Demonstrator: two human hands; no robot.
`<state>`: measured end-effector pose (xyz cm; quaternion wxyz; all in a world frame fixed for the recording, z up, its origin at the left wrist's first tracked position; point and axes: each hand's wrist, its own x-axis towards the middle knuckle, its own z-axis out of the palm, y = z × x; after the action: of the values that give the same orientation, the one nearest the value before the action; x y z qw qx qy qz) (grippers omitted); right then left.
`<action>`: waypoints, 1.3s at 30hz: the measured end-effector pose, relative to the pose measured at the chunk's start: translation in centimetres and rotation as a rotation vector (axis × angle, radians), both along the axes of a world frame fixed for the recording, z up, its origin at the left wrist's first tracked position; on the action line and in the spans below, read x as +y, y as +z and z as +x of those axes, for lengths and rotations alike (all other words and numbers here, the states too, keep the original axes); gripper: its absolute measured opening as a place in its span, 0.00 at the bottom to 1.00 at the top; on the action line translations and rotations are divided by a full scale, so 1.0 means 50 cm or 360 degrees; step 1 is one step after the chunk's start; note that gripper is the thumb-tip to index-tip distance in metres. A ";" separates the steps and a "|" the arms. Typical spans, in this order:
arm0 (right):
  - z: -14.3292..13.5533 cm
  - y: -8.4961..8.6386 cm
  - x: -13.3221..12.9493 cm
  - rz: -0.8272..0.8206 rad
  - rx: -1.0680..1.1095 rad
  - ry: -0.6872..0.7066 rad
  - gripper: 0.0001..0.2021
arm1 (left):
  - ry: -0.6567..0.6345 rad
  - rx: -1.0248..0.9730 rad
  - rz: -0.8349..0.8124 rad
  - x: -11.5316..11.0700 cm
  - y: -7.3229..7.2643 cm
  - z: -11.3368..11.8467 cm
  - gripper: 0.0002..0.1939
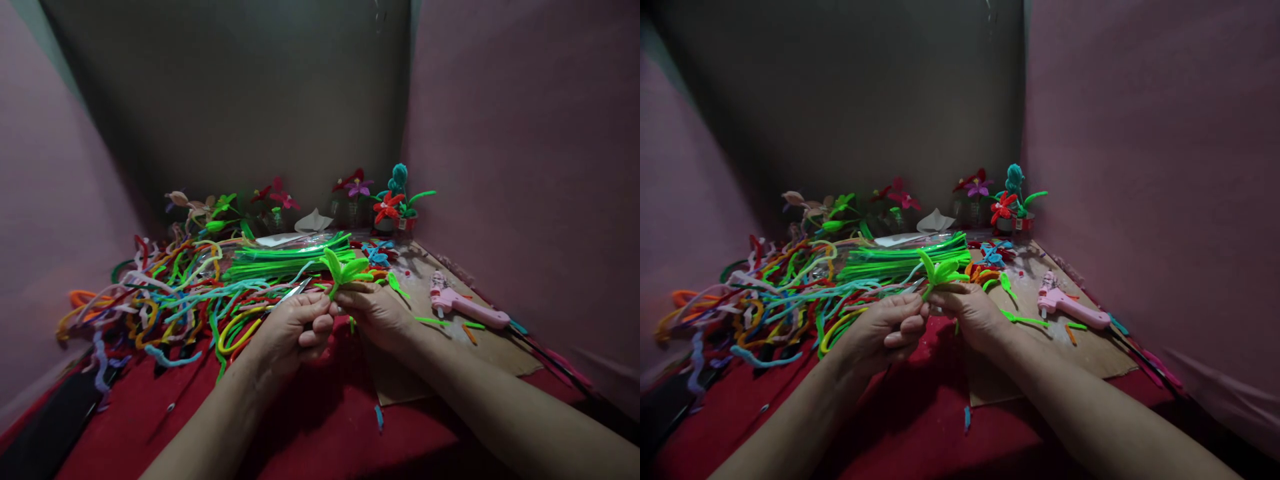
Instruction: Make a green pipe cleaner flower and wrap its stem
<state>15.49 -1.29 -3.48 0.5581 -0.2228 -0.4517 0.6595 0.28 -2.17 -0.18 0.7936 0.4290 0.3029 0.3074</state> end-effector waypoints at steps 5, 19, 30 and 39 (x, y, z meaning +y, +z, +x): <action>-0.006 0.009 -0.009 -0.0132 0.0101 -0.0089 0.06 | 0.0148 0.0350 0.0336 -0.006 0.001 0.013 0.10; -0.008 -0.006 -0.003 -0.0071 0.0058 -0.0254 0.06 | 0.0824 0.1532 0.2172 -0.010 -0.043 0.024 0.10; -0.004 -0.002 -0.006 0.0038 -0.0066 -0.0265 0.04 | 0.0779 0.1122 0.1588 -0.009 -0.032 0.027 0.13; -0.005 -0.001 -0.006 0.0094 -0.0100 -0.0275 0.04 | 0.0636 0.0803 0.0999 -0.014 -0.008 0.031 0.14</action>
<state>15.26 -1.60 -3.54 0.6047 -0.2650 -0.4673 0.5880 1.84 -2.87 -0.60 0.4513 0.6436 0.4558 0.4175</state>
